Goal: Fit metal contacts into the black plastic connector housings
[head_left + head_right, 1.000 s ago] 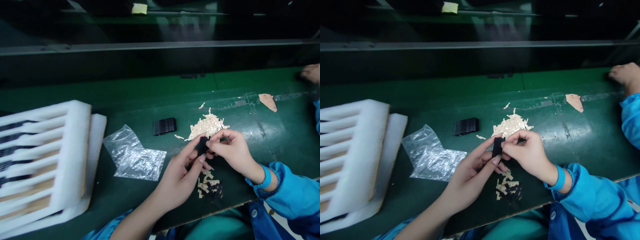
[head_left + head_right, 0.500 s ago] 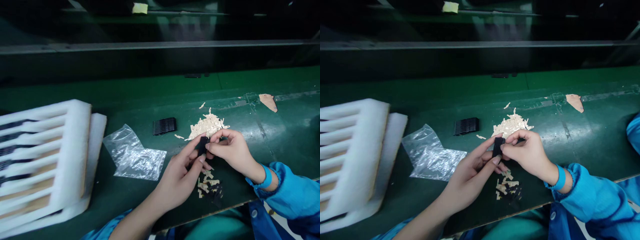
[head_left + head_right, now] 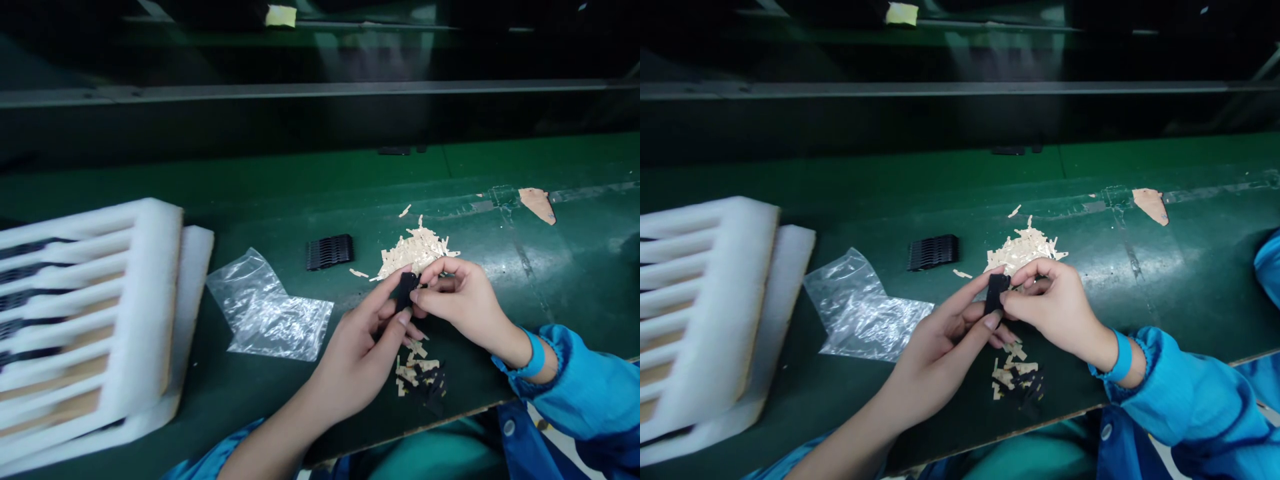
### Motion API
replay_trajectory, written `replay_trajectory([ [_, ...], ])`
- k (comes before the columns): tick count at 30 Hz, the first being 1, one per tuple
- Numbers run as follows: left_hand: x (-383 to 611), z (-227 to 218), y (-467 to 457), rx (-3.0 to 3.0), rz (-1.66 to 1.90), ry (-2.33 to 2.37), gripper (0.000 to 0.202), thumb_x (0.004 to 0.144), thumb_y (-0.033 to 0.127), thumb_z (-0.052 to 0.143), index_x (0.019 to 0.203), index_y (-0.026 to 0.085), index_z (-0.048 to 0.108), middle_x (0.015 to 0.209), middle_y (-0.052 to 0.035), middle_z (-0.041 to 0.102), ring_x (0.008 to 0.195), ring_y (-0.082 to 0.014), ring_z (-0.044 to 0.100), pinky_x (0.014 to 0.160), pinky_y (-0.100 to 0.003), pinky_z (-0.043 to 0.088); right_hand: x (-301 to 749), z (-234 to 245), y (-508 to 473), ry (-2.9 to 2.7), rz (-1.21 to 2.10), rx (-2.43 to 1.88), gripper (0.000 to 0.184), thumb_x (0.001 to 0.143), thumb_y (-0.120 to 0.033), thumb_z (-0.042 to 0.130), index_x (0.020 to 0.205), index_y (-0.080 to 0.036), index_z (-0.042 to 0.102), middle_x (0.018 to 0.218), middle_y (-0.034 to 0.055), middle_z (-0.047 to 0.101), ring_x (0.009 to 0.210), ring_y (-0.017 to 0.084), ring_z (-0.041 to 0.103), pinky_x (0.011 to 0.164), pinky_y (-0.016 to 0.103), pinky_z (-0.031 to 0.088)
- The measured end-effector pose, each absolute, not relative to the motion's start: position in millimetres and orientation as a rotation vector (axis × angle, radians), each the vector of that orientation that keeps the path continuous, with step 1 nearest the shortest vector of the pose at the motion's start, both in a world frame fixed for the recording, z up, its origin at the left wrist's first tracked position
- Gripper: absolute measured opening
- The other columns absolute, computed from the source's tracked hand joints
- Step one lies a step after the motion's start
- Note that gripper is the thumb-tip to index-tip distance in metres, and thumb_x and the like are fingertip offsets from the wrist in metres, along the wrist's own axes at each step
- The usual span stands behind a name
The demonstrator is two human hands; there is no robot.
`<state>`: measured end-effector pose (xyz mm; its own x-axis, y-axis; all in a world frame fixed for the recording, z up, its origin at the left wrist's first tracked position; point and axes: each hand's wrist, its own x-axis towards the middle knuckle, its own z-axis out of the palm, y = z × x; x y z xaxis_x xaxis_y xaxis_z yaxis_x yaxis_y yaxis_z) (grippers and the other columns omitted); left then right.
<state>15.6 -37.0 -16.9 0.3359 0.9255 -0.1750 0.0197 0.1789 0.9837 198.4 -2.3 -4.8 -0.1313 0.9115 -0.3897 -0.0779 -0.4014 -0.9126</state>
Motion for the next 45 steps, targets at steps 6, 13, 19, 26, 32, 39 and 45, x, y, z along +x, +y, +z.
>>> replay_trajectory([
  [6, 15, -16, -38, 1.199, 0.795, 1.044, 0.058, 0.104, 0.019, 0.056, 0.161, 0.023, 0.044, 0.087, -0.0005, 0.076, 0.078, -0.0162, 0.078, 0.075, -0.029, 0.066, 199, -7, -2, -1.03, 1.61, -1.334, 0.017, 0.069, -0.021, 0.079, 0.078, -0.02, 0.065, 0.061, -0.0038, 0.067, 0.055, 0.016, 0.069, 0.057, 0.029, 0.051],
  [13, 14, -9, -36, 1.141, 0.806, 1.016, 0.058, 0.104, 0.021, 0.058, 0.16, 0.02, 0.044, 0.088, -0.0025, 0.078, 0.077, -0.016, 0.077, 0.074, -0.027, 0.065, 199, -9, -2, -1.123, 1.609, -1.343, 0.02, 0.069, -0.027, 0.085, 0.076, -0.02, 0.068, 0.063, -0.0052, 0.061, 0.057, 0.012, 0.06, 0.058, 0.028, 0.047],
  [19, 12, -6, -32, 1.077, 0.804, 0.966, 0.059, 0.103, 0.023, 0.06, 0.159, 0.018, 0.043, 0.089, -0.0044, 0.078, 0.076, -0.0174, 0.076, 0.074, -0.03, 0.066, 200, -8, 1, -1.133, 1.694, -1.296, 0.027, 0.069, -0.032, 0.09, 0.071, -0.02, 0.067, 0.062, -0.0032, 0.066, 0.058, 0.014, 0.062, 0.058, 0.028, 0.048],
  [26, 11, -7, -30, 1.05, 0.782, 0.921, 0.055, 0.103, 0.02, 0.059, 0.156, 0.02, 0.044, 0.091, -0.0018, 0.076, 0.078, -0.0159, 0.077, 0.078, -0.03, 0.066, 199, -8, 1, -1.076, 1.74, -1.143, 0.033, 0.075, -0.041, 0.091, 0.069, -0.02, 0.066, 0.055, -0.0029, 0.068, 0.051, 0.012, 0.062, 0.056, 0.027, 0.048],
  [32, 8, -7, -28, 1.1, 0.766, 0.897, 0.051, 0.104, 0.02, 0.057, 0.155, 0.021, 0.048, 0.09, -0.0007, 0.074, 0.078, -0.0148, 0.077, 0.078, -0.029, 0.064, 199, -7, 0, -1.052, 1.771, -1.067, 0.035, 0.077, -0.044, 0.089, 0.069, -0.02, 0.065, 0.057, -0.0041, 0.066, 0.052, 0.013, 0.066, 0.056, 0.027, 0.052],
  [39, 9, -7, -31, 0.97, 0.743, 0.829, 0.052, 0.104, 0.024, 0.061, 0.155, 0.024, 0.048, 0.086, 0.0002, 0.073, 0.072, -0.0141, 0.075, 0.072, -0.027, 0.061, 204, -10, 0, -1.159, 1.693, -1.142, 0.04, 0.085, -0.052, 0.081, 0.066, -0.02, 0.067, 0.065, -0.0015, 0.065, 0.057, 0.012, 0.06, 0.054, 0.026, 0.051],
  [45, 10, -16, -30, 0.759, 0.786, 0.742, 0.049, 0.103, 0.036, 0.066, 0.149, 0.024, 0.057, 0.081, -0.0004, 0.071, 0.062, -0.0129, 0.07, 0.064, -0.025, 0.057, 205, -11, -2, -1.27, 1.57, -1.149, 0.035, 0.084, -0.05, 0.082, 0.069, -0.021, 0.07, 0.069, 0.0003, 0.066, 0.065, 0.015, 0.06, 0.06, 0.028, 0.051],
])
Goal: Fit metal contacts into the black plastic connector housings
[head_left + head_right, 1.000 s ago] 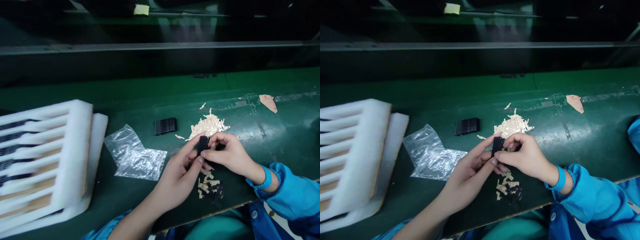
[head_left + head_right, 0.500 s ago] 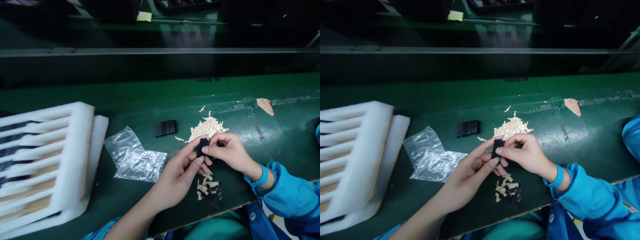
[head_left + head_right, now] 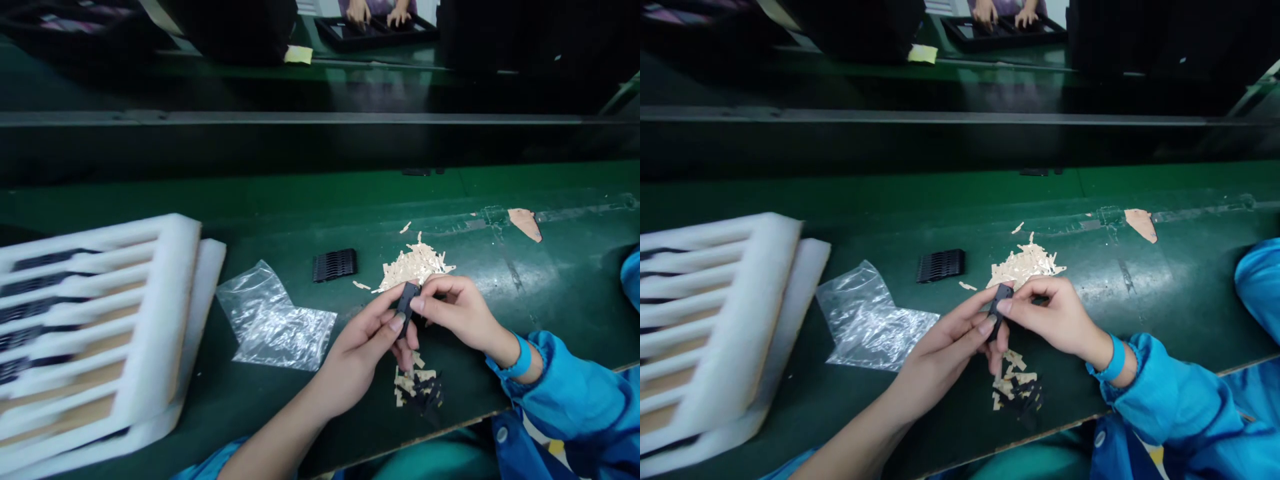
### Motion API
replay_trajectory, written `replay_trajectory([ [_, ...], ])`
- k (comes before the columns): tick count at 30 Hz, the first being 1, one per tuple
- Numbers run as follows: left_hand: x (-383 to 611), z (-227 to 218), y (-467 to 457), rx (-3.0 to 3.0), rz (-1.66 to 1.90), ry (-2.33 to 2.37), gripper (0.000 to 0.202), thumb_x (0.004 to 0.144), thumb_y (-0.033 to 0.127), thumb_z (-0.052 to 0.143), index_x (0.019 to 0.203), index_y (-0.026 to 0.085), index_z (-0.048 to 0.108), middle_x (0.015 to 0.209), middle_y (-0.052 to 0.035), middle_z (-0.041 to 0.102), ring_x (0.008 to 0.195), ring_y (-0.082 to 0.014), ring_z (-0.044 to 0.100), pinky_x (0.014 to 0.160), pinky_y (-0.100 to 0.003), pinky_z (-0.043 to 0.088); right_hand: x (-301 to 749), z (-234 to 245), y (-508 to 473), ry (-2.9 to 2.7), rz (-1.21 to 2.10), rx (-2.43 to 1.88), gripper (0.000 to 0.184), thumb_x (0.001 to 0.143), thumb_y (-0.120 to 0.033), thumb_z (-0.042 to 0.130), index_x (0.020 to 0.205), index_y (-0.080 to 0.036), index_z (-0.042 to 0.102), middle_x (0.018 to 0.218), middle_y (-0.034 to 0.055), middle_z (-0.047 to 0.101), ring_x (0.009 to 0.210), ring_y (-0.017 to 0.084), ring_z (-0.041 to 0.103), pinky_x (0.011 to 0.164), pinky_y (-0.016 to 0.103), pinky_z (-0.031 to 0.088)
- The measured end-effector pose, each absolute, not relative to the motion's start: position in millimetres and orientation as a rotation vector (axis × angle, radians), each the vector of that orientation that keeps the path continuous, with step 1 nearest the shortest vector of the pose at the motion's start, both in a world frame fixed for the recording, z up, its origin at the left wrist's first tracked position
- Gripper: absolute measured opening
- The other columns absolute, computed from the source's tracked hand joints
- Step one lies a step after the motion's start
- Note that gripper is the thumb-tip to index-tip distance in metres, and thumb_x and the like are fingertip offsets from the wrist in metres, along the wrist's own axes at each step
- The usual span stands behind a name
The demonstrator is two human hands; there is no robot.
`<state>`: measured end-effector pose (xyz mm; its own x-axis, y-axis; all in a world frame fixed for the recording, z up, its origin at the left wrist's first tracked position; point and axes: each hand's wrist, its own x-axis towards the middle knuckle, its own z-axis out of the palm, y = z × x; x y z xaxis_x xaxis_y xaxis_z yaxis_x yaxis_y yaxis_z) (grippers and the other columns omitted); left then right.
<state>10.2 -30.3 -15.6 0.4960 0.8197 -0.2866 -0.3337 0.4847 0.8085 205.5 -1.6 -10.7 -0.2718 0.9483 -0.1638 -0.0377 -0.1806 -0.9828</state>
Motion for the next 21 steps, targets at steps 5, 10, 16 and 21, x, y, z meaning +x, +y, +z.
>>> replay_trajectory([
  [5, 13, -23, -29, 0.672, 0.792, 0.695, 0.051, 0.1, 0.039, 0.071, 0.148, 0.025, 0.061, 0.071, 0.0032, 0.06, 0.052, -0.0084, 0.059, 0.056, -0.021, 0.05, 206, -14, -1, -1.406, 1.464, -1.157, 0.041, 0.084, -0.051, 0.082, 0.062, -0.021, 0.065, 0.067, 0.0005, 0.063, 0.066, 0.016, 0.059, 0.065, 0.032, 0.047],
  [10, 9, -19, -25, 0.524, 0.684, 0.531, 0.049, 0.1, 0.033, 0.069, 0.147, 0.022, 0.063, 0.067, 0.007, 0.045, 0.041, -0.0029, 0.029, 0.046, -0.018, 0.045, 208, -19, 5, -1.488, 1.459, -1.14, 0.05, 0.074, -0.059, 0.088, 0.058, -0.02, 0.062, 0.061, -0.002, 0.056, 0.059, 0.014, 0.049, 0.055, 0.028, 0.038],
  [16, 6, -19, -16, 0.526, 0.664, 0.504, 0.045, 0.1, 0.029, 0.066, 0.144, 0.018, 0.064, 0.068, 0.0062, 0.046, 0.04, -0.0029, 0.025, 0.042, -0.016, 0.04, 212, -22, 6, -1.471, 1.332, -1.188, 0.047, 0.074, -0.055, 0.089, 0.063, -0.02, 0.061, 0.067, -0.0012, 0.057, 0.06, 0.013, 0.05, 0.053, 0.026, 0.041],
  [21, 2, -13, -14, 0.571, 0.666, 0.511, 0.044, 0.097, 0.033, 0.071, 0.138, 0.016, 0.066, 0.066, 0.0064, 0.046, 0.041, -0.0037, 0.028, 0.04, -0.017, 0.038, 221, -17, 6, -1.381, 1.318, -1.158, 0.034, 0.075, -0.044, 0.089, 0.092, -0.022, 0.071, 0.087, 0.0027, 0.062, 0.078, 0.018, 0.06, 0.059, 0.026, 0.053],
])
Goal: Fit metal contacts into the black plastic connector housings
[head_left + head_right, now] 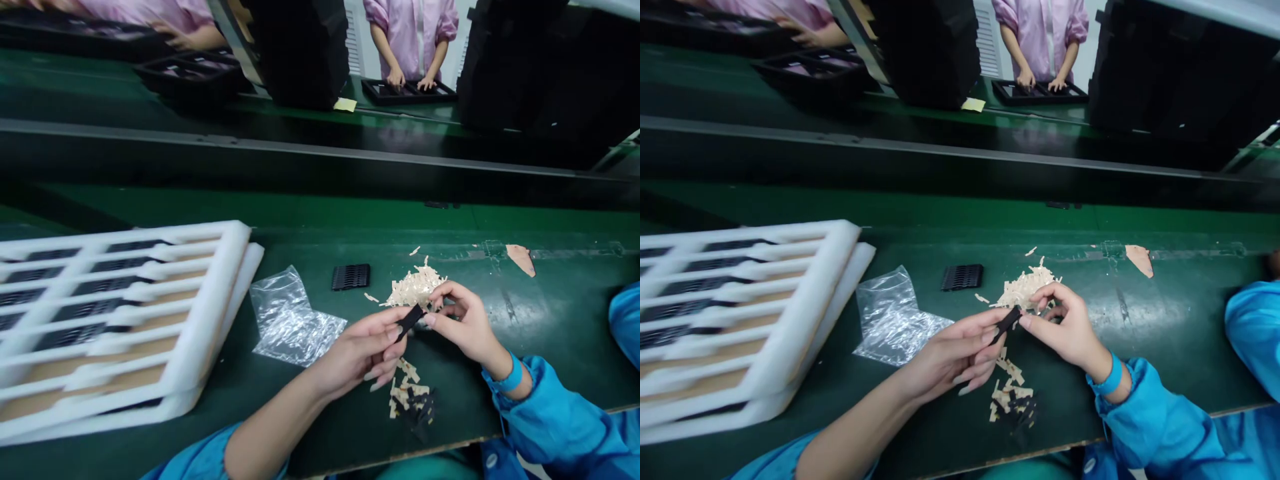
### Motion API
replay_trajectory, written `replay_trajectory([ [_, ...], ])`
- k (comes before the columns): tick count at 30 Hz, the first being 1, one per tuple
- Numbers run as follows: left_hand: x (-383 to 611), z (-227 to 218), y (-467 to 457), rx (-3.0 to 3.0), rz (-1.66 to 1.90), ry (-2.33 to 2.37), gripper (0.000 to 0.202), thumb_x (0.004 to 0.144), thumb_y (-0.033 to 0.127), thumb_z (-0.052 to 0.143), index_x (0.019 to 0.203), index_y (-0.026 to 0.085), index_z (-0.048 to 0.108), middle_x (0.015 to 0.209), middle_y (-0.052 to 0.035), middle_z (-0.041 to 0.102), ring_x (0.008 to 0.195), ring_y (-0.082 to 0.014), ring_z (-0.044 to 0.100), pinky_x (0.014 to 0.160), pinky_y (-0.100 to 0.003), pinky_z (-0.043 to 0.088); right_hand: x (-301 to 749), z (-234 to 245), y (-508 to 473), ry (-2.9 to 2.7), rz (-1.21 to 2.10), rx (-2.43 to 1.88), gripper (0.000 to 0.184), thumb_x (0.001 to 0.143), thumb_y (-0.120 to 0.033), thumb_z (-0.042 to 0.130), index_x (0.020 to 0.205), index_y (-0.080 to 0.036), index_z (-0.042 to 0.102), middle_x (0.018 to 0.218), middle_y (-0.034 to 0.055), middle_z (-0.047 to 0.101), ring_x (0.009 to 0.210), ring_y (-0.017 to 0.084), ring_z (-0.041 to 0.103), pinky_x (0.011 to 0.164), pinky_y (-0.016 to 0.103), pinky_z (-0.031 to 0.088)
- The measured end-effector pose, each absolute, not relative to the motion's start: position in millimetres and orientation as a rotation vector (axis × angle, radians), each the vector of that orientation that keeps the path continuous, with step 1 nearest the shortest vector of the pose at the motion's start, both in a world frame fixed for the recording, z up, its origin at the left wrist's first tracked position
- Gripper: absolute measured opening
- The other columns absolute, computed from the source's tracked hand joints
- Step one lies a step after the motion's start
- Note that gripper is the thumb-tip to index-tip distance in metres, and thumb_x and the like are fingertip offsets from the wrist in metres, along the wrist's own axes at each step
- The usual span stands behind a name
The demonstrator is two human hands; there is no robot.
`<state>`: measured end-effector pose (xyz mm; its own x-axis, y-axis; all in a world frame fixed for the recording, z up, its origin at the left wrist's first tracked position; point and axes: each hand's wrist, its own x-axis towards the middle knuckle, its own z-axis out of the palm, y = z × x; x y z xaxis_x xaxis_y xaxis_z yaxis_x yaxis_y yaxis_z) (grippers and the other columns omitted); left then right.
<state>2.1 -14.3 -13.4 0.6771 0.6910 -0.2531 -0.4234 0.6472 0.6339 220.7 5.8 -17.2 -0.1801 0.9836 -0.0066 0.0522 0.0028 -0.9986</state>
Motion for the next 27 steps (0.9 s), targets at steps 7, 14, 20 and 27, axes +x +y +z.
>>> replay_trajectory([
  [7, 3, -13, -15, 0.589, 0.627, 0.526, 0.046, 0.096, 0.037, 0.073, 0.137, 0.016, 0.067, 0.067, 0.0059, 0.046, 0.042, -0.0036, 0.03, 0.041, -0.017, 0.038, 221, -12, 0, -1.429, 1.293, -1.06, 0.018, 0.089, -0.037, 0.079, 0.084, -0.022, 0.07, 0.082, 0.0025, 0.066, 0.076, 0.017, 0.063, 0.065, 0.029, 0.053],
  [14, 1, -13, -15, 0.585, 0.596, 0.521, 0.046, 0.098, 0.037, 0.07, 0.139, 0.017, 0.066, 0.066, 0.0063, 0.044, 0.043, -0.0046, 0.029, 0.042, -0.017, 0.037, 220, -11, 3, -1.323, 1.406, -1.085, 0.028, 0.085, -0.045, 0.082, 0.079, -0.02, 0.071, 0.076, 0.0019, 0.069, 0.069, 0.017, 0.067, 0.064, 0.029, 0.053],
  [20, 0, -13, -16, 0.623, 0.58, 0.52, 0.04, 0.101, 0.035, 0.065, 0.137, 0.018, 0.067, 0.066, 0.0064, 0.041, 0.045, -0.0057, 0.025, 0.043, -0.017, 0.034, 220, -8, 4, -1.328, 1.47, -1.12, 0.033, 0.085, -0.05, 0.082, 0.077, -0.02, 0.069, 0.074, 0.0019, 0.068, 0.068, 0.017, 0.067, 0.062, 0.029, 0.051],
  [27, -7, -14, -17, 0.713, 0.512, 0.52, 0.045, 0.099, 0.041, 0.066, 0.138, 0.019, 0.069, 0.064, 0.0068, 0.04, 0.048, -0.007, 0.026, 0.046, -0.019, 0.032, 220, -12, 12, -1.155, 1.825, -1.031, 0.044, 0.069, -0.046, 0.095, 0.085, -0.022, 0.063, 0.08, -0.0023, 0.06, 0.07, 0.014, 0.06, 0.059, 0.023, 0.052],
])
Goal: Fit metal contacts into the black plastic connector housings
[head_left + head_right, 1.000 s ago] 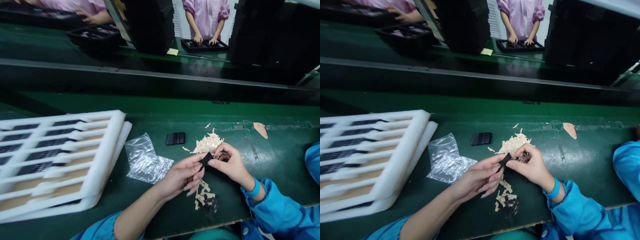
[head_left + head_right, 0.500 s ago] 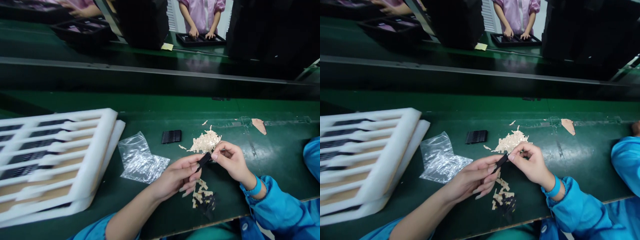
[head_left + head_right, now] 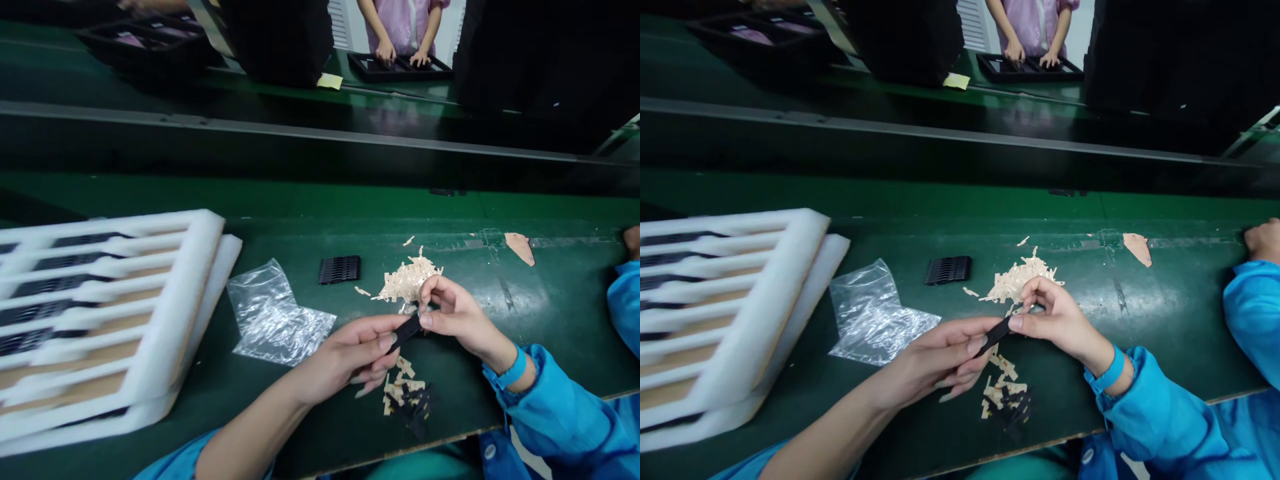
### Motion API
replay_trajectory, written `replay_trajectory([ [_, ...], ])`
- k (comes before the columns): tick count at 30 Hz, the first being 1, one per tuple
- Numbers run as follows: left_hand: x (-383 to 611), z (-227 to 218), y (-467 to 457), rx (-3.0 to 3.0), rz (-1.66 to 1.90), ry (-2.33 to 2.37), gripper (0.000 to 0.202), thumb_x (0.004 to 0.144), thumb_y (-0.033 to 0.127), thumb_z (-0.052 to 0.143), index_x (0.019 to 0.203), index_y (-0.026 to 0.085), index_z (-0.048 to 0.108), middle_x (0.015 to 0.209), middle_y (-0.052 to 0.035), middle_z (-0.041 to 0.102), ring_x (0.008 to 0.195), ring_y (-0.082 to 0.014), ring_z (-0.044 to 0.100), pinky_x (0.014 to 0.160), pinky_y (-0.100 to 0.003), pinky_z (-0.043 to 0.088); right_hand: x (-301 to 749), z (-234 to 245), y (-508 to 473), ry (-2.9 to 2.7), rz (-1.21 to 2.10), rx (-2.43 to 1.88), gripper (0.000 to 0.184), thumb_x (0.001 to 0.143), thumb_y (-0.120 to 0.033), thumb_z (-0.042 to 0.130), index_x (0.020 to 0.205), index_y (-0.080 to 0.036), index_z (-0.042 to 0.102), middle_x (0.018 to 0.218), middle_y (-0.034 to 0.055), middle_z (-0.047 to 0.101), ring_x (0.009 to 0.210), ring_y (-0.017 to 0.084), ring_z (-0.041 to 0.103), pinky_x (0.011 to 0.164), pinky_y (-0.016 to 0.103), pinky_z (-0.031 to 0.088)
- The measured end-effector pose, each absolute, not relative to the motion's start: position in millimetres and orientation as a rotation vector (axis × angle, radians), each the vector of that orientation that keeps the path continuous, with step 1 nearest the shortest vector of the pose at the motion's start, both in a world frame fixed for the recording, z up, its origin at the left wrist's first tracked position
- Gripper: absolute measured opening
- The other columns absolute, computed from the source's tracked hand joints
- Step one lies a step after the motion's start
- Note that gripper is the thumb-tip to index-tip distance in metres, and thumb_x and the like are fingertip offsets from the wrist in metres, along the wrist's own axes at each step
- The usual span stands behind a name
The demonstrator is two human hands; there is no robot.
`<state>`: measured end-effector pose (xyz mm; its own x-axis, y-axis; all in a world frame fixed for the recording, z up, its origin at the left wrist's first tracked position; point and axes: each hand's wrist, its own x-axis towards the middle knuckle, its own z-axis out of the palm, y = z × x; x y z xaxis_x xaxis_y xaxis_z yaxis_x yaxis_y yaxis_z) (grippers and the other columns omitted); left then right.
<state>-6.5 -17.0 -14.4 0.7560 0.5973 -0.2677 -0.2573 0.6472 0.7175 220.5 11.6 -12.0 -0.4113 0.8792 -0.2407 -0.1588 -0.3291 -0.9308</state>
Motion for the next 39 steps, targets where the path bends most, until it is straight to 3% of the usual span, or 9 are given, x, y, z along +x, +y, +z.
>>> replay_trajectory([
  [5, -4, -11, -23, 0.92, 0.505, 0.651, 0.041, 0.104, 0.043, 0.057, 0.137, 0.021, 0.066, 0.067, 0.0054, 0.042, 0.055, -0.0116, 0.034, 0.052, -0.023, 0.033, 219, -18, 14, -1.109, 1.923, -1.085, 0.038, 0.082, -0.054, 0.082, 0.085, -0.022, 0.062, 0.078, -0.0021, 0.057, 0.066, 0.013, 0.056, 0.056, 0.023, 0.05],
  [12, 2, -7, -21, 1.313, 0.613, 0.988, 0.04, 0.109, 0.04, 0.042, 0.147, 0.027, 0.042, 0.078, 0.0032, 0.053, 0.071, -0.0174, 0.049, 0.07, -0.028, 0.042, 223, -15, 9, -1.818, 1.109, -1.145, 0.022, 0.092, -0.035, 0.077, 0.108, -0.024, 0.068, 0.097, 0.0044, 0.067, 0.089, 0.021, 0.064, 0.073, 0.031, 0.052],
  [15, -4, -6, -15, 1.41, 0.552, 1.027, 0.043, 0.109, 0.044, 0.039, 0.149, 0.027, 0.039, 0.075, 0.0043, 0.051, 0.07, -0.0181, 0.05, 0.07, -0.029, 0.042, 226, -7, 12, -2.158, 0.899, -0.99, 0.026, 0.098, -0.035, 0.072, 0.122, -0.024, 0.069, 0.104, 0.007, 0.075, 0.094, 0.023, 0.067, 0.083, 0.036, 0.054],
  [18, -10, -10, -6, 1.415, 0.583, 1.088, 0.052, 0.108, 0.049, 0.038, 0.156, 0.028, 0.034, 0.073, 0.0044, 0.053, 0.065, -0.018, 0.052, 0.067, -0.03, 0.044, 227, 5, 25, -2.474, 0.641, -0.983, 0.023, 0.1, -0.04, 0.07, 0.115, -0.022, 0.075, 0.1, 0.0072, 0.078, 0.093, 0.025, 0.068, 0.084, 0.039, 0.054],
  [24, -18, -15, 13, 1.482, 0.994, 1.512, 0.055, 0.102, 0.049, 0.049, 0.15, 0.023, 0.047, 0.117, -0.0092, 0.065, 0.095, -0.0223, 0.064, 0.078, -0.033, 0.054, 224, 13, 116, -2.218, 0.279, -1.652, 0.026, 0.095, -0.046, 0.074, 0.102, -0.022, 0.08, 0.096, 0.0077, 0.079, 0.095, 0.028, 0.07, 0.079, 0.037, 0.053],
  [26, -18, -14, 15, 1.584, 0.968, 1.526, 0.049, 0.104, 0.048, 0.045, 0.142, 0.02, 0.055, 0.113, -0.0095, 0.067, 0.092, -0.0218, 0.065, 0.073, -0.032, 0.055, 226, 11, 152, -2.111, 0.237, -1.77, 0.031, 0.1, -0.043, 0.065, 0.109, -0.016, 0.078, 0.097, 0.0126, 0.078, 0.093, 0.031, 0.071, 0.079, 0.041, 0.053],
  [30, -16, -14, 11, 1.805, 0.842, 1.504, 0.039, 0.102, 0.043, 0.048, 0.128, 0.02, 0.067, 0.109, -0.0088, 0.07, 0.092, -0.024, 0.067, 0.075, -0.035, 0.055, 235, 2, 167, -2.037, 0.172, -1.832, 0.053, 0.09, -0.035, 0.077, 0.135, -0.011, 0.065, 0.132, 0.0242, 0.066, 0.123, 0.044, 0.058, 0.096, 0.057, 0.048],
  [35, -16, -15, 3, 2.008, 0.646, 1.369, 0.02, 0.095, 0.031, 0.06, 0.101, 0.021, 0.076, 0.095, -0.0066, 0.071, 0.101, -0.0305, 0.064, 0.091, -0.045, 0.049, 238, -4, 74, -2.353, 0.449, -1.494, 0.006, 0.095, -0.029, 0.075, 0.097, -0.024, 0.078, 0.097, 0.0046, 0.077, 0.098, 0.025, 0.068, 0.096, 0.039, 0.051],
  [39, -14, -13, -4, 2.107, 0.508, 1.261, 0.013, 0.096, 0.027, 0.063, 0.094, 0.02, 0.074, 0.093, -0.0061, 0.068, 0.1, -0.0298, 0.062, 0.088, -0.043, 0.047, 235, -7, -2, -2.484, 0.822, -1.095, 0.006, 0.097, -0.028, 0.074, 0.094, -0.024, 0.077, 0.091, 0.0041, 0.074, 0.091, 0.023, 0.064, 0.089, 0.037, 0.051],
])
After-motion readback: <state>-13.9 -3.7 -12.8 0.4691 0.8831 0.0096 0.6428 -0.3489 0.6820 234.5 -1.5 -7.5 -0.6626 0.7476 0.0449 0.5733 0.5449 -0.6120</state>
